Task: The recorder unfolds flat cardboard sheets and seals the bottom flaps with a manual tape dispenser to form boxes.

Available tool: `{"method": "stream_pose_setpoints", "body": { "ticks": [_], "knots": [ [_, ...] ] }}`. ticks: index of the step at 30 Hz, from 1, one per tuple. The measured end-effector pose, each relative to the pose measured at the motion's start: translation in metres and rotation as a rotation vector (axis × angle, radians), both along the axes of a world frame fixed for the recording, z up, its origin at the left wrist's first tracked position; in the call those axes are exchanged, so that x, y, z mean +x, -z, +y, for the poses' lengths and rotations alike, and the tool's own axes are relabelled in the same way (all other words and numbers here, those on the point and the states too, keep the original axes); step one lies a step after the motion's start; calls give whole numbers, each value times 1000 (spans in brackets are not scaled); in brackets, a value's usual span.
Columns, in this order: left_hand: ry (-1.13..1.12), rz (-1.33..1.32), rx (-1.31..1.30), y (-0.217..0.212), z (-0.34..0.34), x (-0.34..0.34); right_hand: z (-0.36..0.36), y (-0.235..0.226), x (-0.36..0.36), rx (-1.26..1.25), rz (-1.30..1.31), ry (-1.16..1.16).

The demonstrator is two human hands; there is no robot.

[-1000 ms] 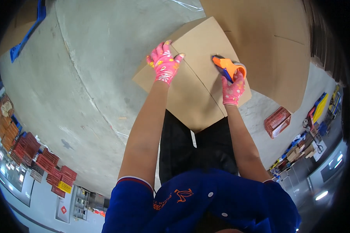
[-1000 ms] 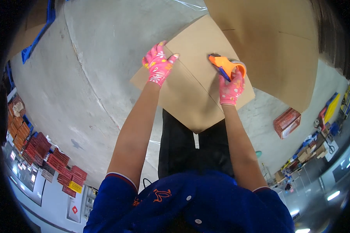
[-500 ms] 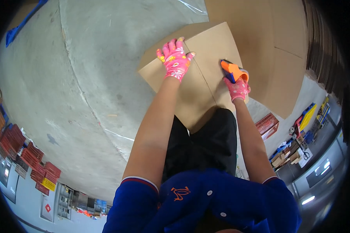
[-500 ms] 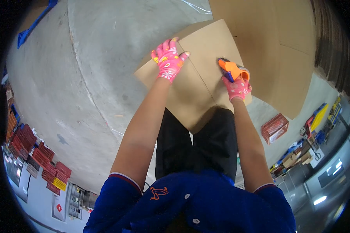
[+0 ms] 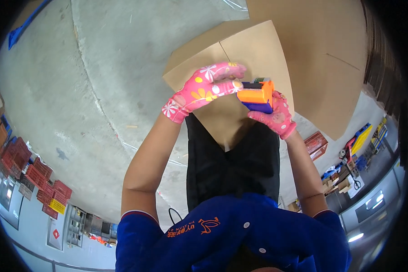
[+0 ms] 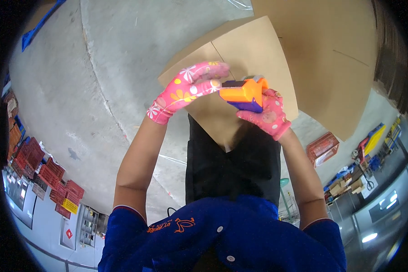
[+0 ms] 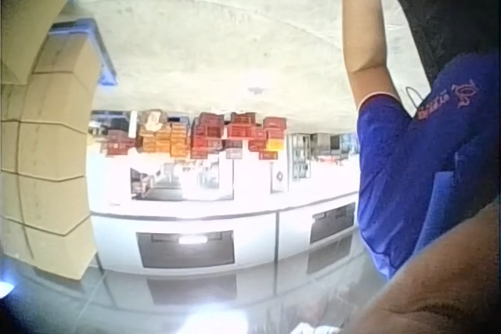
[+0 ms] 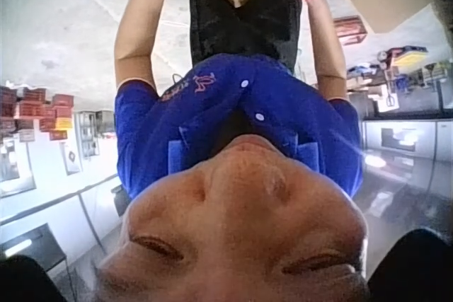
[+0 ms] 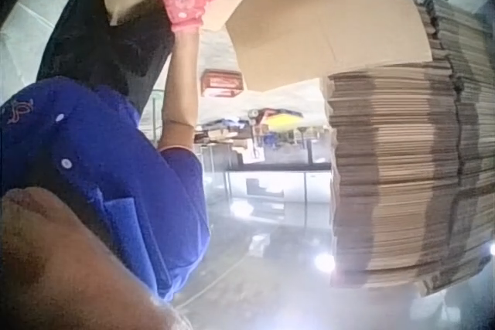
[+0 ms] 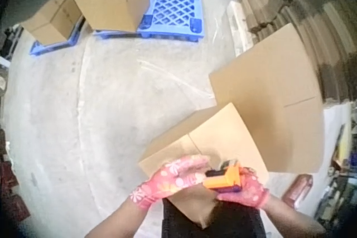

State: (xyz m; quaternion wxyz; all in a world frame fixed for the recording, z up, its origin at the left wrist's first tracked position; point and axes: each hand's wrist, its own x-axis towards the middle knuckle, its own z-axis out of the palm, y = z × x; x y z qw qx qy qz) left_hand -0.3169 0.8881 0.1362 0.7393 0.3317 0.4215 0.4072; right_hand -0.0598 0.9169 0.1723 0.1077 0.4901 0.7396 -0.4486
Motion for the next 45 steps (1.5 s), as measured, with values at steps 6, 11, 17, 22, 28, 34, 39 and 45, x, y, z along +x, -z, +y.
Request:
{"method": "stream_pose_setpoints", "body": {
  "ticks": [6,11,17,22,28,34,39,45],
  "knots": [
    [286,86,117,11,10,-6,-4,-4,-12,-105,173,-18],
    [169,356,359,49,-2,-10,-6,4,-22,-295,265,84],
    [156,465,36,67,57,-37,24,24,-52,-898,409,603],
    [45,840,13,98,110,-79,35,26,-52,-807,362,599],
    [-155,950,-21,128,133,-133,22,17,-29,-797,265,612],
    [-134,1048,58,161,129,-127,27,16,-40,-819,223,666],
    [-4,993,-66,198,119,-96,29,16,-35,-831,151,673],
    [299,846,-138,268,72,-48,23,18,-36,-832,157,688]
  ]
}}
